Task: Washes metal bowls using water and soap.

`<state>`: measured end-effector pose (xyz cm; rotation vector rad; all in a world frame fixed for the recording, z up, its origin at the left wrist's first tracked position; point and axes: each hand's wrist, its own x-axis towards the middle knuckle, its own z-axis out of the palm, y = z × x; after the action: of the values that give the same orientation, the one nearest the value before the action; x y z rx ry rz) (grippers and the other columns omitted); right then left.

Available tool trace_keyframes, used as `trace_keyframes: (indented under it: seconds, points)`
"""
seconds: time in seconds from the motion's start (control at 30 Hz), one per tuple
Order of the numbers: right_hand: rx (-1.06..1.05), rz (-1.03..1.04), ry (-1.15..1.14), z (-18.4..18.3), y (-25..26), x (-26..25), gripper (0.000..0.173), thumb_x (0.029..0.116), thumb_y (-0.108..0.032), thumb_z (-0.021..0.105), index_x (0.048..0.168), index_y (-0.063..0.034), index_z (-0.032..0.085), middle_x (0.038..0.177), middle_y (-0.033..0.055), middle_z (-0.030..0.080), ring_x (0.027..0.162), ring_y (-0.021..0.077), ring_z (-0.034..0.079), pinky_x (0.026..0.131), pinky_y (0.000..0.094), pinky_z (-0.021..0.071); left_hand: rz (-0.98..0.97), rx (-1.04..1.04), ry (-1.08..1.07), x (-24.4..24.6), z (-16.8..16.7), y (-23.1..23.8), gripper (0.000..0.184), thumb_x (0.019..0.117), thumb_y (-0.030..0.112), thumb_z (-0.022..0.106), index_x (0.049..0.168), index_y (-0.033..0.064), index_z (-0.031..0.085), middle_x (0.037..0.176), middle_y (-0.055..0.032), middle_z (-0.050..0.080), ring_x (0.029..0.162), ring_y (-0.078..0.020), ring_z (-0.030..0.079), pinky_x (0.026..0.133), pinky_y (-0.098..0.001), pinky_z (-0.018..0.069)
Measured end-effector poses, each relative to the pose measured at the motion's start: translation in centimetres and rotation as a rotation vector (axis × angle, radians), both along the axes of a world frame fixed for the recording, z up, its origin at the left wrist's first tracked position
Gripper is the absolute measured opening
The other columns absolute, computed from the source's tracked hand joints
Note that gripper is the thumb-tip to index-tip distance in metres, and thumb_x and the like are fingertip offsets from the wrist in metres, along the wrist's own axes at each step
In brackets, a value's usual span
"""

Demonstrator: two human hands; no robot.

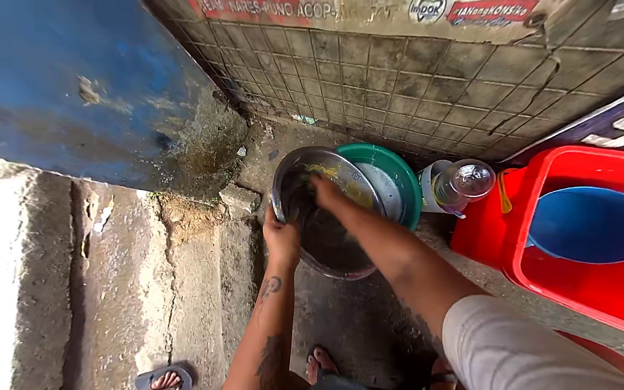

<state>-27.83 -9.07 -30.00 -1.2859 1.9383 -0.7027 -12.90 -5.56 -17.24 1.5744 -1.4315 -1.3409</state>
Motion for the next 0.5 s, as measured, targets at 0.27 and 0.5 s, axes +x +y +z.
trace_keyframes:
  seconds: [0.27,0.5]
  points:
    - [0.451,-0.352,0.310,-3.3,7.7,-7.7,0.082,0.0909,0.000,0.064,0.163,-0.0139,0.028,0.159,0.0336,0.030,0.144,0.0551,0.035,0.107,0.0713,0.0382,-0.292,-0.252,-0.315,-0.3,4.5,-2.9,0.061,0.0827,-0.009,0.064,0.140,0.0068,0.052,0.113,-0.0140,0.069,0.096,-0.0212,0.070,0.080,-0.0472,0.0585]
    - [-0.084,-0.795,-0.445,-6.5,7.5,-5.7,0.051,0.1011,-0.014,0.057,0.148,-0.0015,0.042,0.138,0.0260,0.056,0.120,0.0380,0.060,0.096,0.0575,0.0524,-0.448,-0.283,-0.509,-2.6,4.7,-3.8,0.071,0.0832,-0.006,0.065,0.150,0.0083,0.043,0.114,-0.0215,0.069,0.096,-0.0347,0.071,0.077,-0.0593,0.0575]
